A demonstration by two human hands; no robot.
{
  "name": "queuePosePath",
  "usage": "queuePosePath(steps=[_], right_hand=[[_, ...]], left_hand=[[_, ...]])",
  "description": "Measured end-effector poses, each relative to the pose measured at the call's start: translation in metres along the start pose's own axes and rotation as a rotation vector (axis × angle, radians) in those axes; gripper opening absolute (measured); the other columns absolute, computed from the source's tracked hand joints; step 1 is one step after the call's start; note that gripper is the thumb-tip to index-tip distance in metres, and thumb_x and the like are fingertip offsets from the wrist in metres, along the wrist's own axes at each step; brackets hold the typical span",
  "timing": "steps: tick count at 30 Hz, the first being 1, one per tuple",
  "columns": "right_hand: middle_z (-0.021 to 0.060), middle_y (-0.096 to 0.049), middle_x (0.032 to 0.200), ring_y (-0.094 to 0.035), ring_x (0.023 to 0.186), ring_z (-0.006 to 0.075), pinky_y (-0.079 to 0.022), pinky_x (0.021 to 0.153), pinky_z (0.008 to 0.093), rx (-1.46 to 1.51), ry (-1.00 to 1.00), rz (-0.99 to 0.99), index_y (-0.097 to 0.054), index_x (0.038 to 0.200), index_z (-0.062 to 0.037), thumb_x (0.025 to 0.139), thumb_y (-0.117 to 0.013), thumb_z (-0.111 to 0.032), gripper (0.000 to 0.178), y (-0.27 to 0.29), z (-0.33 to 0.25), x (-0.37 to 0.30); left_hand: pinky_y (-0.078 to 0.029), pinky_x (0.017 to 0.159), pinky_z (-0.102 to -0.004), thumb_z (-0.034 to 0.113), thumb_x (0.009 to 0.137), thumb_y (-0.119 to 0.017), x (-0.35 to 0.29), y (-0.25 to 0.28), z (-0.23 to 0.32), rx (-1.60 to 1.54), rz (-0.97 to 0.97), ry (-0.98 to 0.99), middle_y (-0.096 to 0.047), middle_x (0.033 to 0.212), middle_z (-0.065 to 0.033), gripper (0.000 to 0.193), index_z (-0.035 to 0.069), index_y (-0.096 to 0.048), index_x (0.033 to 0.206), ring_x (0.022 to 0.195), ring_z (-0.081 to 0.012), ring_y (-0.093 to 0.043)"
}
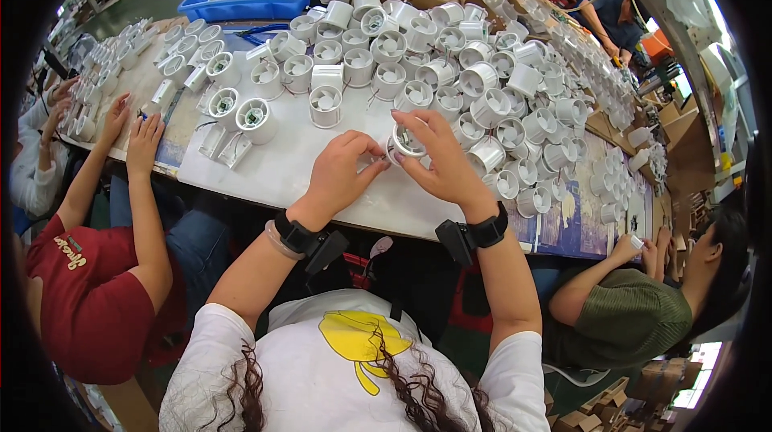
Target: The person picks up a white plastic housing and a fan, inserts the fan into the housing, and threads the wires through a side opening. They then press a white plastic cover onto the housing and place the assembled unit onto the table.
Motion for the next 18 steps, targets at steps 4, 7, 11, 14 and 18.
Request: queuePosePath(steps=[4,7,11,14,18], right_hand=[[0.0156,-0.049,0.121,-0.049,0.112,0.0312,-0.04,0.096,0.0373,0.039,0.016,-0.035,-0.051,0.132,-0.0076,0.077,-0.062,-0.003,0.057,-0.003,0.0,0.004],[0.0157,-0.047,0.126,-0.048,0.115,0.0317,-0.04,0.097,0.038,0.01,0.055,-0.082,-0.049,0.133,-0.0079,0.077,-0.062,-0.002,0.058,-0.006,-0.006,0.005],[0.016,-0.045,0.13,-0.048,0.116,0.0319,-0.04,0.098,0.0388,-0.01,0.017,-0.123,-0.048,0.135,-0.0082,0.078,-0.063,-0.003,0.059,-0.006,-0.005,0.006],[0.0163,-0.044,0.132,-0.047,0.118,0.0329,-0.04,0.098,0.0398,-0.041,0.002,-0.192,-0.047,0.136,-0.0086,0.08,-0.063,-0.005,0.059,-0.01,-0.006,0.009],[0.0168,-0.043,0.134,-0.046,0.119,0.0349,-0.04,0.099,0.0413,-0.164,0.058,-0.24,-0.043,0.139,-0.0087,0.082,-0.062,-0.009,0.059,-0.014,-0.008,0.006]], left_hand=[[-0.049,0.067,-0.0345,0.013,0.071,-0.075,0.001,0.006,0.002,0.025,0.053,-0.016,-0.061,0.085,-0.0034,0.017,0.009,-0.063,0.081,0.081,-0.0233,-0.059],[-0.049,0.065,-0.0353,0.011,0.068,-0.072,0.003,0.01,0.019,0.173,0.091,-0.151,-0.061,0.082,-0.0027,0.013,0.01,-0.062,0.077,0.076,-0.0236,-0.059],[-0.05,0.062,-0.0363,0.01,0.067,-0.068,0.003,0.005,0.019,0.197,0.029,-0.144,-0.06,0.079,-0.0023,0.011,0.01,-0.062,0.076,0.072,-0.024,-0.059],[-0.05,0.061,-0.0366,0.011,0.067,-0.067,0.005,0.003,0.015,0.206,-0.013,-0.124,-0.061,0.077,-0.0029,0.01,0.01,-0.062,0.076,0.071,-0.0242,-0.06],[-0.05,0.062,-0.0349,0.009,0.067,-0.067,0.006,-0.001,0.017,0.22,-0.069,-0.127,-0.061,0.077,-0.0035,0.011,0.008,-0.06,0.076,0.07,-0.0242,-0.061]])
Point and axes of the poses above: each hand's wrist, its own x-axis towards the middle knuckle, its own y-axis out of the back of the hand, z = x × y, the point moved 10 cm from there along x, towards the middle knuckle
